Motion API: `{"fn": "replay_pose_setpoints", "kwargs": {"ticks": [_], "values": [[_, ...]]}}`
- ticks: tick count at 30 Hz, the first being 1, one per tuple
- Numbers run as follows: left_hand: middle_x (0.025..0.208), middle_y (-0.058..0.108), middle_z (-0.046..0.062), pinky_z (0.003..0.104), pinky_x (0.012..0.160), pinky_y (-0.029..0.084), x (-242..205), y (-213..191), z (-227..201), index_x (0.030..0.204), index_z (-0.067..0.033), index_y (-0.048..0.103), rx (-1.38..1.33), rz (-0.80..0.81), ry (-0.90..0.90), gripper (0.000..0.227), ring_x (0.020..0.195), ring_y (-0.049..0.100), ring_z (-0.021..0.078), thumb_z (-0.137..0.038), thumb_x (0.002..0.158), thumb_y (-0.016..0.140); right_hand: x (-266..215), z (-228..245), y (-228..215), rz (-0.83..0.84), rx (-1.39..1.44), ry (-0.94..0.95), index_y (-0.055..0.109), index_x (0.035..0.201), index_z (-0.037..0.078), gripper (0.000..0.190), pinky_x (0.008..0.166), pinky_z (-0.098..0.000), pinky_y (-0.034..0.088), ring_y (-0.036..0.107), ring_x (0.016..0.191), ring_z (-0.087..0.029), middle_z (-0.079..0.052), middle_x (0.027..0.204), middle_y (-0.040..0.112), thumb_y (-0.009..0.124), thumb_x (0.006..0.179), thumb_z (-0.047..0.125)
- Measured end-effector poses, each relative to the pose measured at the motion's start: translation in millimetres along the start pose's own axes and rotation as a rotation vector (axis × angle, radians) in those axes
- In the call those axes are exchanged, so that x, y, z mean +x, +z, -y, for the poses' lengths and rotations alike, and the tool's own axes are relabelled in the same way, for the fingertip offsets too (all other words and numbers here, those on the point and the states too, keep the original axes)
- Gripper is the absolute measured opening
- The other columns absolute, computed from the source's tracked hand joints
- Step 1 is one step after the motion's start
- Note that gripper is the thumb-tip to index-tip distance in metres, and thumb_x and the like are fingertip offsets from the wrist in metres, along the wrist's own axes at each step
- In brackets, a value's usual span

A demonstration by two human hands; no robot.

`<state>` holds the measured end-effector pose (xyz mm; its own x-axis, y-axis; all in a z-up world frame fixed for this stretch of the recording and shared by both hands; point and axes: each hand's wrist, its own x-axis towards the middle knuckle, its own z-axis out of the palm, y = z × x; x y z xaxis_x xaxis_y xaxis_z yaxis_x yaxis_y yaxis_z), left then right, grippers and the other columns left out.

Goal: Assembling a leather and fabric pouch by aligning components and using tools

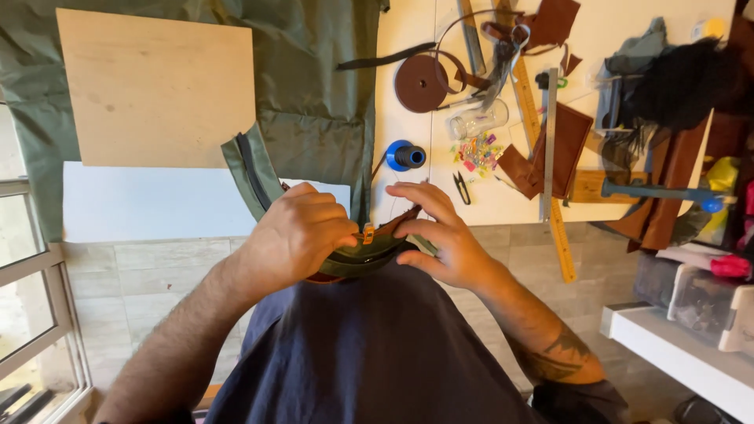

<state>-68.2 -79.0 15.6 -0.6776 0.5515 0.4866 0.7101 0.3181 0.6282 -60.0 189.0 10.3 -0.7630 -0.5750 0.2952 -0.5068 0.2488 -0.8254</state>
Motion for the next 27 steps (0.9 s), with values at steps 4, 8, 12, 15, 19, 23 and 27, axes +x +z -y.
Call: {"fn": "replay_pose_setpoints", "kwargs": {"ticks": [4, 8, 12, 15, 19, 23, 27], "values": [[0.068, 0.049, 0.001, 0.036, 0.063, 0.042, 4.4, -1.8, 5.9, 0.077, -0.0122, 0.060, -0.041, 0.040, 0.034, 0.035, 0.061, 0.053, 0.0258, -0.023, 0.109, 0.052, -6.7, -12.7, 13.4, -0.016, 0.067, 0.020, 0.063, 0.096, 0.007, 0.034, 0.117, -0.0594, 0.031, 0.059, 0.128, -0.039, -0.022, 0.137, 0.062, 0.071, 0.095, 0.040], [0.064, 0.046, 0.000, 0.035, 0.061, 0.040, 9.5, -4.6, 9.9, 0.072, -0.0133, 0.056, -0.039, 0.071, 0.026, 0.039, 0.057, 0.049, 0.0251, -0.025, 0.110, 0.051, -20.5, -24.9, 14.8, -0.143, -0.015, 0.045, 0.061, 0.095, 0.006, 0.037, 0.113, -0.0596, 0.038, 0.070, 0.105, -0.034, -0.016, 0.111, 0.073, 0.084, 0.085, 0.032], [0.065, 0.049, 0.001, 0.035, 0.062, 0.041, 10.6, -13.7, 13.3, 0.075, -0.0127, 0.058, -0.074, 0.082, -0.015, 0.038, 0.058, 0.052, 0.0267, -0.027, 0.109, 0.053, -26.7, -28.9, 9.9, -0.215, -0.028, 0.173, 0.060, 0.101, 0.003, 0.049, 0.091, -0.0498, 0.053, 0.070, 0.094, -0.033, -0.019, 0.117, 0.068, 0.084, 0.083, 0.041], [0.065, 0.050, 0.000, 0.036, 0.062, 0.042, 10.5, -20.2, 17.3, 0.074, -0.0128, 0.059, -0.054, 0.099, -0.040, 0.036, 0.059, 0.053, 0.0265, -0.026, 0.108, 0.055, -44.3, -45.0, 19.2, -0.226, 0.064, 0.280, 0.057, 0.112, 0.002, 0.061, 0.073, -0.0391, 0.054, 0.068, 0.074, -0.025, -0.014, 0.102, 0.068, 0.081, 0.083, 0.049], [0.068, 0.053, 0.000, 0.035, 0.066, 0.043, 5.6, -23.9, 22.5, 0.077, -0.0134, 0.062, -0.085, 0.151, -0.064, 0.034, 0.062, 0.056, 0.0248, -0.026, 0.107, 0.055, -54.4, -45.1, 12.5, -0.123, 0.005, 0.399, 0.062, 0.109, 0.001, 0.057, 0.065, -0.0365, 0.049, 0.062, 0.062, -0.022, -0.008, 0.083, 0.067, 0.088, 0.078, 0.042], [0.069, 0.057, 0.001, 0.036, 0.068, 0.045, 7.1, -28.3, 23.7, 0.079, -0.0120, 0.064, -0.123, 0.197, -0.087, 0.032, 0.064, 0.059, 0.0261, -0.026, 0.106, 0.058, -32.5, -24.1, -0.2, -0.071, -0.008, 0.337, 0.063, 0.125, -0.003, 0.066, 0.060, -0.0368, 0.049, 0.057, 0.053, -0.024, -0.008, 0.073, 0.065, 0.087, 0.080, 0.039], [0.068, 0.059, 0.002, 0.037, 0.069, 0.047, 9.8, -34.2, 23.2, 0.079, -0.0103, 0.064, -0.174, 0.267, -0.107, 0.031, 0.065, 0.061, 0.0275, -0.026, 0.105, 0.059, -24.1, -25.4, 0.2, 0.014, -0.041, 0.227, 0.071, 0.120, 0.001, 0.042, 0.063, -0.0377, 0.051, 0.059, 0.054, -0.029, -0.007, 0.063, 0.064, 0.078, 0.090, 0.031]]}}
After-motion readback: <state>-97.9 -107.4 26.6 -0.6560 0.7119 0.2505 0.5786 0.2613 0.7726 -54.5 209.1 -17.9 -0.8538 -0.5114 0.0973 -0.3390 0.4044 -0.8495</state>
